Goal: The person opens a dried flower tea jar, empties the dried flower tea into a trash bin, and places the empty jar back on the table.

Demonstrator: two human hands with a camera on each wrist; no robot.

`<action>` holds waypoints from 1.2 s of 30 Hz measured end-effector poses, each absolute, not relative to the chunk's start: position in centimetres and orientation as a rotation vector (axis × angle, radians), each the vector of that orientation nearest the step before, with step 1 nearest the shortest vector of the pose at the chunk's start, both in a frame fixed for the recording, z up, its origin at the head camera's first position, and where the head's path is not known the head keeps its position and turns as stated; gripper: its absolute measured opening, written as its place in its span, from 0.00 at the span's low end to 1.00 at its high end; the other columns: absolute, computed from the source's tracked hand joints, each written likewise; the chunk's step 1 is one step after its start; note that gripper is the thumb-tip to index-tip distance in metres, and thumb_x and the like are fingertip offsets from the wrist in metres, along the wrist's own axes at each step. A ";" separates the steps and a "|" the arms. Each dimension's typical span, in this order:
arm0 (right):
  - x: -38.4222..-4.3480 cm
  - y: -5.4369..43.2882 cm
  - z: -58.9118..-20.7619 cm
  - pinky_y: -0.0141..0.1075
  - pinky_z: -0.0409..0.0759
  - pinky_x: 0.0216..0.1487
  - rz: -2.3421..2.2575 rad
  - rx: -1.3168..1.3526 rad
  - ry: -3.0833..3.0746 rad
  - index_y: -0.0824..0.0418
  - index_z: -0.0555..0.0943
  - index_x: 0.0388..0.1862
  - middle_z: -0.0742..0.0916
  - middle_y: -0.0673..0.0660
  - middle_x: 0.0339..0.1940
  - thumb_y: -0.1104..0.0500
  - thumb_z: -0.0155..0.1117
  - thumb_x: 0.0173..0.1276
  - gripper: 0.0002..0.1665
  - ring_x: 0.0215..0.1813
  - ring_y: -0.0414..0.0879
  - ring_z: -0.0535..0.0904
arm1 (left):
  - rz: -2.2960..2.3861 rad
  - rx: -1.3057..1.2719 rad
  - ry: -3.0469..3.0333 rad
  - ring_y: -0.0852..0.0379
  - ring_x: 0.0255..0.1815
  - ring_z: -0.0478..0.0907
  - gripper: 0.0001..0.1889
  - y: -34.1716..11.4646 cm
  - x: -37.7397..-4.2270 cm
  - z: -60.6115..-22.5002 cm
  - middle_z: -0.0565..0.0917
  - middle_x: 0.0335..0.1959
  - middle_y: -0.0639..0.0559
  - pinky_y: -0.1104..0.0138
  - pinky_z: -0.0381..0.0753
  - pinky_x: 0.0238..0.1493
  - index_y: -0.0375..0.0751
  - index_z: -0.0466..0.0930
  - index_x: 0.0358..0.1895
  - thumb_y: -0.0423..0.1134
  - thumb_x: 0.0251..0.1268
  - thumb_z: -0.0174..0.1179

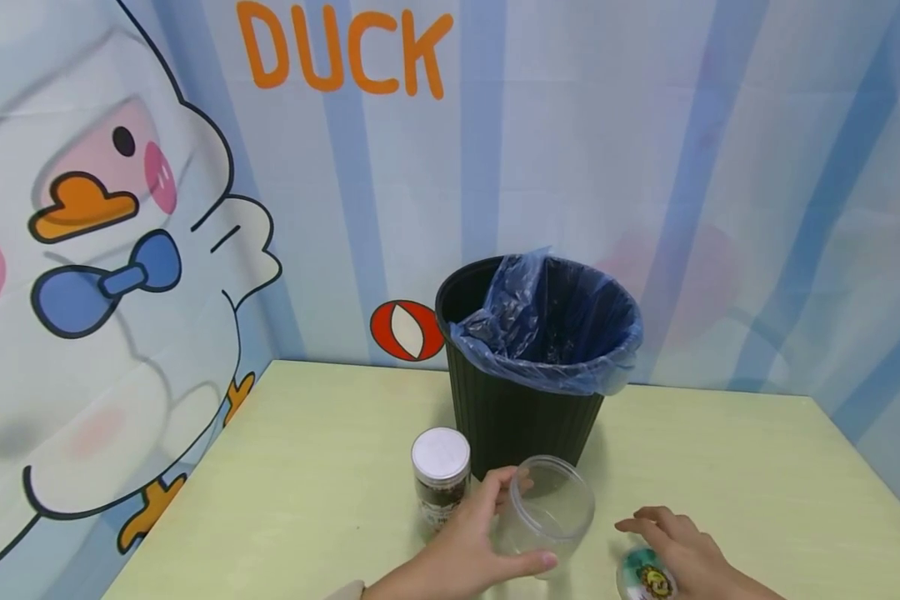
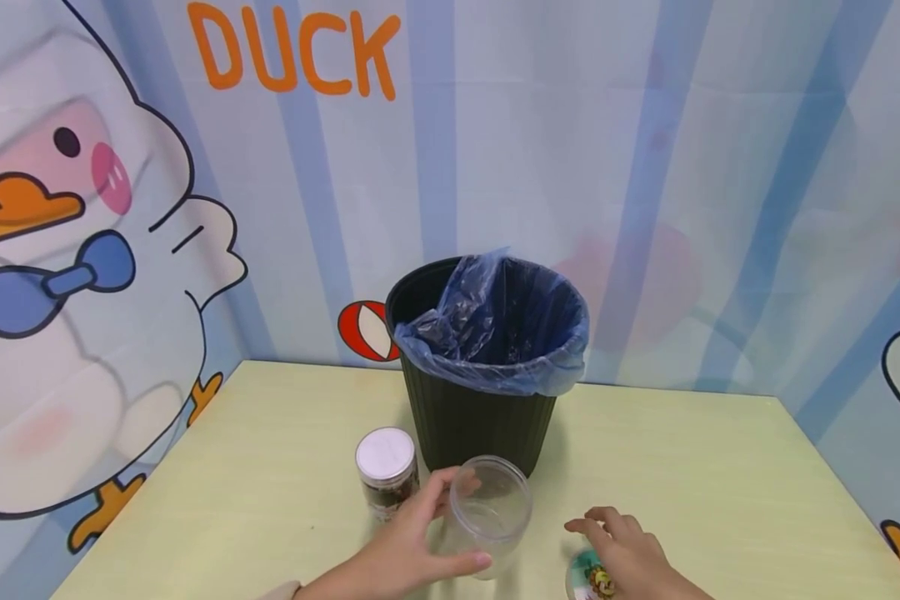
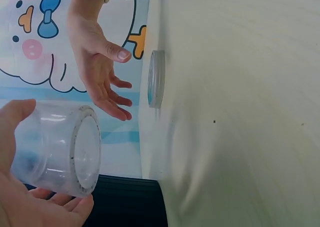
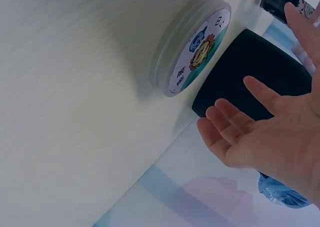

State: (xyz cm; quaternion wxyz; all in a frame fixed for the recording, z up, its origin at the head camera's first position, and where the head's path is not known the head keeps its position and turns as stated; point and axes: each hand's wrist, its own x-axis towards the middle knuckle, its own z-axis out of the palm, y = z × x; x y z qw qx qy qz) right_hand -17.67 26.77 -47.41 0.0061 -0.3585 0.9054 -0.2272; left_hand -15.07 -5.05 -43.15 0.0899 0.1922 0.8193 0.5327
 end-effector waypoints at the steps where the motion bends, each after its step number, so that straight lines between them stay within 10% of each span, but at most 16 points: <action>1: -17.8 26.9 -47.8 0.45 0.70 0.30 -0.663 -1.164 2.868 0.64 0.71 0.61 0.74 0.64 0.52 0.36 0.74 0.58 0.44 0.44 0.56 0.72 | 1.572 0.563 2.444 0.55 0.67 0.69 0.43 -5.0 -15.1 -43.2 0.71 0.69 0.61 0.57 0.69 0.67 0.53 0.59 0.72 0.58 0.56 0.71; 11: -17.9 27.7 -48.4 0.44 0.72 0.36 -0.543 -1.203 2.887 0.64 0.74 0.59 0.74 0.63 0.52 0.34 0.75 0.55 0.45 0.46 0.55 0.71 | 1.550 0.530 2.447 0.50 0.67 0.70 0.43 -4.5 -15.4 -43.9 0.71 0.69 0.60 0.56 0.70 0.66 0.51 0.60 0.72 0.57 0.56 0.72; 21: -21.2 31.4 -56.3 0.40 0.75 0.41 -0.574 -1.140 2.910 0.41 0.68 0.66 0.72 0.50 0.55 0.23 0.74 0.42 0.54 0.49 0.44 0.69 | 1.544 0.516 2.442 0.51 0.66 0.70 0.44 -4.0 -15.7 -45.0 0.70 0.68 0.55 0.60 0.71 0.65 0.50 0.61 0.70 0.54 0.53 0.75; 36: -20.7 31.1 -55.7 0.41 0.75 0.43 -0.593 -1.021 2.847 0.46 0.69 0.67 0.71 0.48 0.55 0.22 0.73 0.42 0.56 0.51 0.46 0.66 | 1.554 0.480 2.432 0.47 0.63 0.74 0.44 -3.2 -16.0 -47.1 0.72 0.67 0.50 0.59 0.73 0.62 0.47 0.63 0.67 0.51 0.49 0.78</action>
